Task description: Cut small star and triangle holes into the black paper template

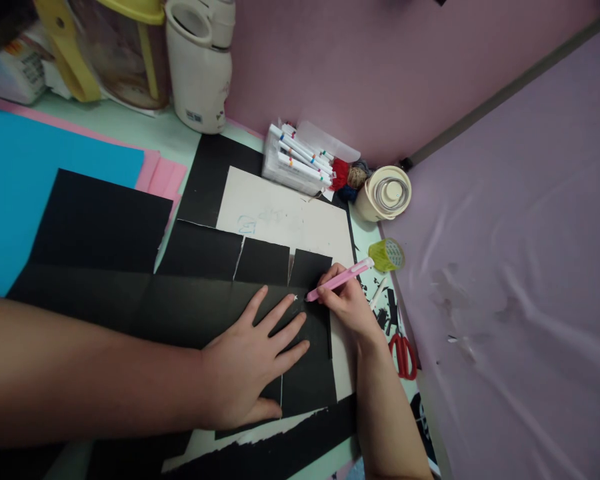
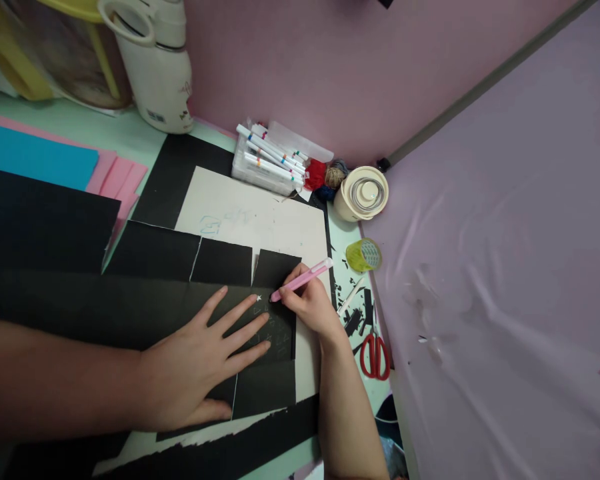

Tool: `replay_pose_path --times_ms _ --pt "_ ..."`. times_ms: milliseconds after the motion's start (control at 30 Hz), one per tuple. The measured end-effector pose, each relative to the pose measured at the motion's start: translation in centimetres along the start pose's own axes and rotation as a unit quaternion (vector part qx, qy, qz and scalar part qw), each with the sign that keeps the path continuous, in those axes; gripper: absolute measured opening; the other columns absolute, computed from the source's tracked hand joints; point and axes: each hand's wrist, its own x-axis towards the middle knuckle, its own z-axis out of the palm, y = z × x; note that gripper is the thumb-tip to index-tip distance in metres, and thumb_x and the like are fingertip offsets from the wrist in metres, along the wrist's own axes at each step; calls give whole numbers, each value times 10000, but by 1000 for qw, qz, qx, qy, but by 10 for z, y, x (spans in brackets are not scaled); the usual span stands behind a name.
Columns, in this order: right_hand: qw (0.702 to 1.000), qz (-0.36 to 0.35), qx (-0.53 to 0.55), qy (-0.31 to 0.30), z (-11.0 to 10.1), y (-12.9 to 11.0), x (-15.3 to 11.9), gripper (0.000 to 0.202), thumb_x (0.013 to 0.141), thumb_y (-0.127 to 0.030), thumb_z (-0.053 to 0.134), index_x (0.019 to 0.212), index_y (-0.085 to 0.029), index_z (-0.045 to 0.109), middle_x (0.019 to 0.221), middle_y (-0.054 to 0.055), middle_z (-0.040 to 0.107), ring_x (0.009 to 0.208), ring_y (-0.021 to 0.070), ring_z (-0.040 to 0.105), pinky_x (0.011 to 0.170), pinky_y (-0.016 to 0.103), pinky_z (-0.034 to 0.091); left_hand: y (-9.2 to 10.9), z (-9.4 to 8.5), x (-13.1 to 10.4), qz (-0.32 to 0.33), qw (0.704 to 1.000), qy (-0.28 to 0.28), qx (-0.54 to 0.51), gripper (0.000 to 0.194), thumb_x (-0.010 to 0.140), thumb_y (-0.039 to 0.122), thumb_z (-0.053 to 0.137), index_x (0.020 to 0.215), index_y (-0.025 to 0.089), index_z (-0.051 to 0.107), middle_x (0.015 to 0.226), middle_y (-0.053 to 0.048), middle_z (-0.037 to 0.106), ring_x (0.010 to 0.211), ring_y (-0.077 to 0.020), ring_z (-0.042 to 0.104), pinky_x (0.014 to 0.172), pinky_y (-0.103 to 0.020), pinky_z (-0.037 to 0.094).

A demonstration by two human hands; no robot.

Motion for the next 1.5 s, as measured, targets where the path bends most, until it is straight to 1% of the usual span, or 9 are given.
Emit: replay_pose_path --times_ms 400,633,767,933,1133,1400,1500 --pt "1000 -18 -1 23 1 1 2 142 882 -252 641 825 -200 522 775 -7 576 699 132 572 639 254 415 0 1 0 3 1000 4 4 771 798 753 496 1420 298 478 1549 -85 344 1462 -405 135 1121 -682 -73" --pt "999 -25 -18 32 1 2 2 142 883 -266 642 814 -201 536 780 -5 558 693 131 565 629 256 410 0 0 0 3 1000 7 6 772 795 756 496 1415 297 484 1543 -89 356 1460 -404 146 1123 -681 -65" --pt "999 -24 -22 36 1 2 3 144 882 -281 643 818 -202 541 784 -2 551 684 131 552 625 259 413 0 0 0 3 1000 13 3 771 784 750 521 1409 301 491 1538 -91 368 1458 -406 156 1124 -688 -36" --pt "999 -19 -20 34 1 3 3 164 880 -294 646 814 -203 528 769 -2 564 676 131 552 624 258 417 0 0 0 3 1000 12 3 771 784 747 524 1408 295 493 1539 -91 366 1457 -407 157 1126 -684 -36" --pt "1000 -2 25 3 0 0 2 189 879 -300 650 828 -205 494 736 -3 621 645 132 576 606 250 426 0 0 0 2 1000 8 -2 766 789 745 522 1409 297 490 1540 -89 365 1459 -402 153 1127 -684 -42" --pt "1000 1 0 0 1 -3 1 194 877 -321 653 831 -205 503 751 5 623 675 143 585 618 257 423 0 -1 0 -1 1000 5 -9 756 793 741 520 1411 307 488 1542 -85 361 1459 -403 157 1125 -687 -33" --pt "1000 -5 -9 1 0 -2 0 185 876 -304 654 824 -205 507 751 1 612 678 139 571 616 253 407 0 -1 0 0 1000 6 -7 757 791 742 521 1410 308 490 1540 -87 365 1457 -405 162 1123 -689 -29"
